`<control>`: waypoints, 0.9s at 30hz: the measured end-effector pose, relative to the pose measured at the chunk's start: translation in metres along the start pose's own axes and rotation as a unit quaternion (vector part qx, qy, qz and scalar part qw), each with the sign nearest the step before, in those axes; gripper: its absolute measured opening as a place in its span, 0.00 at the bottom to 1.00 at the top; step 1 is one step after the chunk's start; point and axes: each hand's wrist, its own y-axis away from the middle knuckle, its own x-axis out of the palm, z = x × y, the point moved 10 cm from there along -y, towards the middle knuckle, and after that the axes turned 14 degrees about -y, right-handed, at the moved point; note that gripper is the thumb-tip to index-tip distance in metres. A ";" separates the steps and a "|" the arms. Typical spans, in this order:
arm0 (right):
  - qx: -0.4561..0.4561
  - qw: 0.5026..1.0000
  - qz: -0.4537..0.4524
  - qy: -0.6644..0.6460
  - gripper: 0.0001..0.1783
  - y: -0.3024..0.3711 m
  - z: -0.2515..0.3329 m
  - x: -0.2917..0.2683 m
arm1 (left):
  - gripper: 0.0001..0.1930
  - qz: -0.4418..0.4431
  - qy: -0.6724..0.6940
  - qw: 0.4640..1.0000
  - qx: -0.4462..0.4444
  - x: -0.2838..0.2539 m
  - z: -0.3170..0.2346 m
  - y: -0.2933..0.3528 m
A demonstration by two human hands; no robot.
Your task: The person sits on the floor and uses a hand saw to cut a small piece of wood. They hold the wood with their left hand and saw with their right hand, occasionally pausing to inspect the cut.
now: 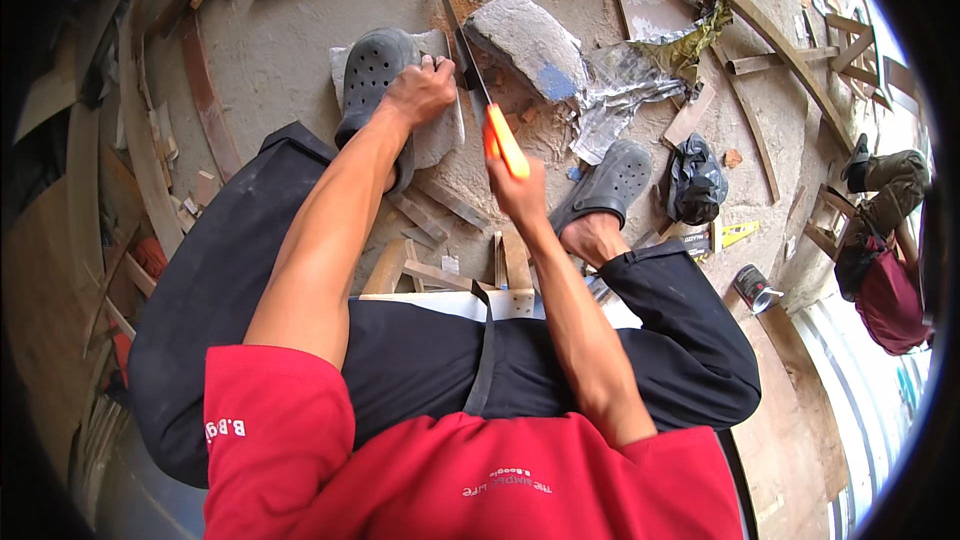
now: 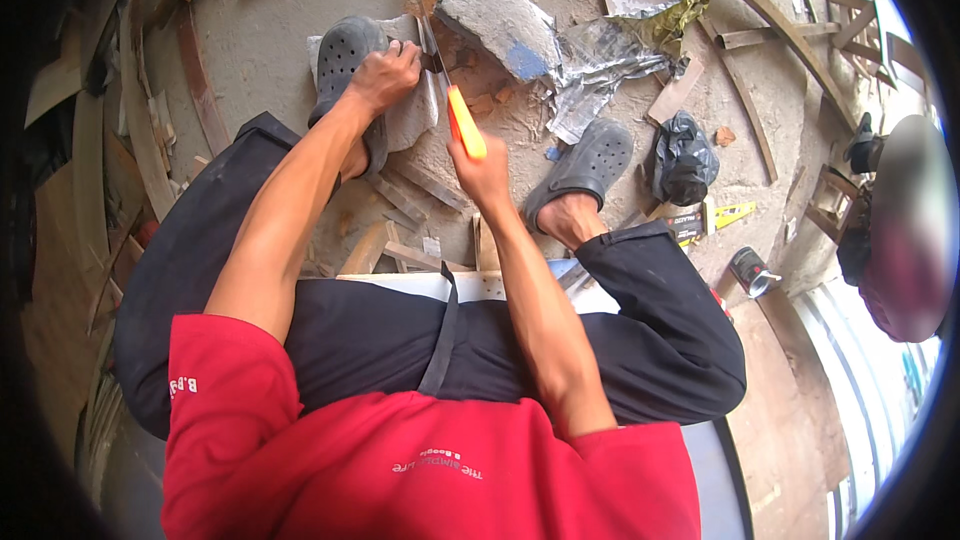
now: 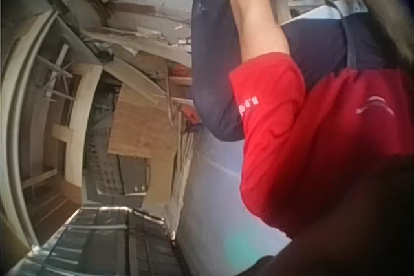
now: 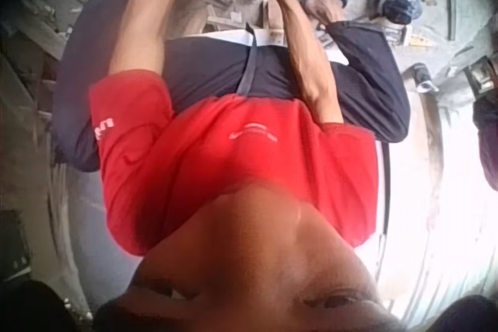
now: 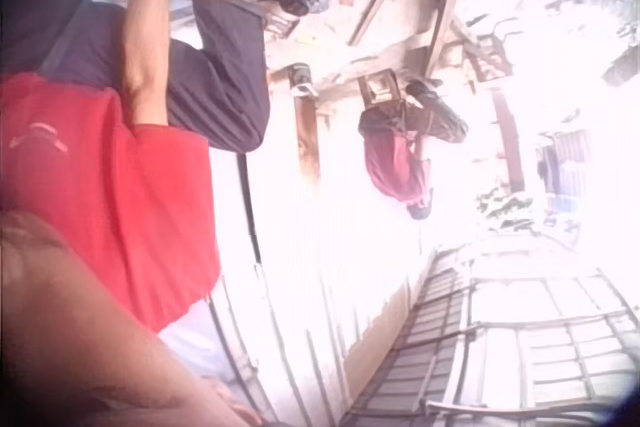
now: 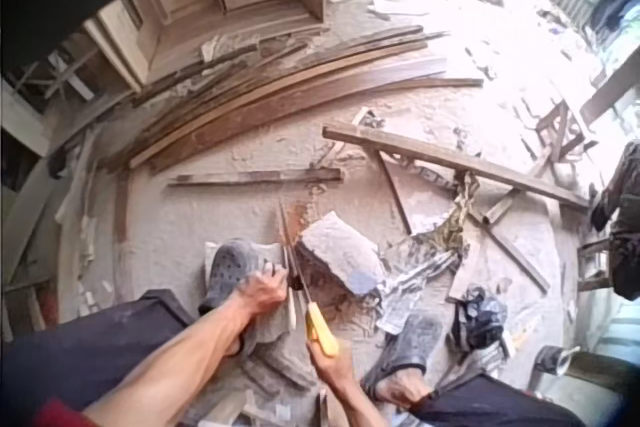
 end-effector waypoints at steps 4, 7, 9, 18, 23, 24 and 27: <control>0.013 1.000 0.024 0.011 0.10 0.031 0.003 -0.003 | 0.07 0.000 0.003 1.000 -0.014 0.002 0.000 0.013; -0.006 1.000 0.017 -0.003 0.10 0.056 0.013 -0.007 | 0.07 0.004 0.005 1.000 -0.029 0.005 0.005 0.013; 0.024 1.000 0.015 -0.007 0.11 0.017 -0.012 -0.002 | 0.07 -0.007 0.005 1.000 -0.018 0.000 0.001 0.005; 0.010 0.999 -0.003 -0.050 0.12 0.031 0.004 0.000 | 0.07 -0.017 -0.007 0.999 -0.034 -0.001 0.004 0.010; -0.002 0.999 0.032 0.019 0.12 0.012 0.006 -0.002 | 0.07 0.036 0.013 0.999 -0.022 0.007 0.004 0.007; -0.009 0.999 0.038 0.006 0.11 0.030 0.011 -0.006 | 0.08 0.035 -0.009 0.999 -0.028 0.007 0.008 0.011; 0.001 0.999 0.028 -0.015 0.10 0.034 0.009 -0.007 | 0.09 0.040 -0.022 0.999 -0.028 0.006 0.004 0.014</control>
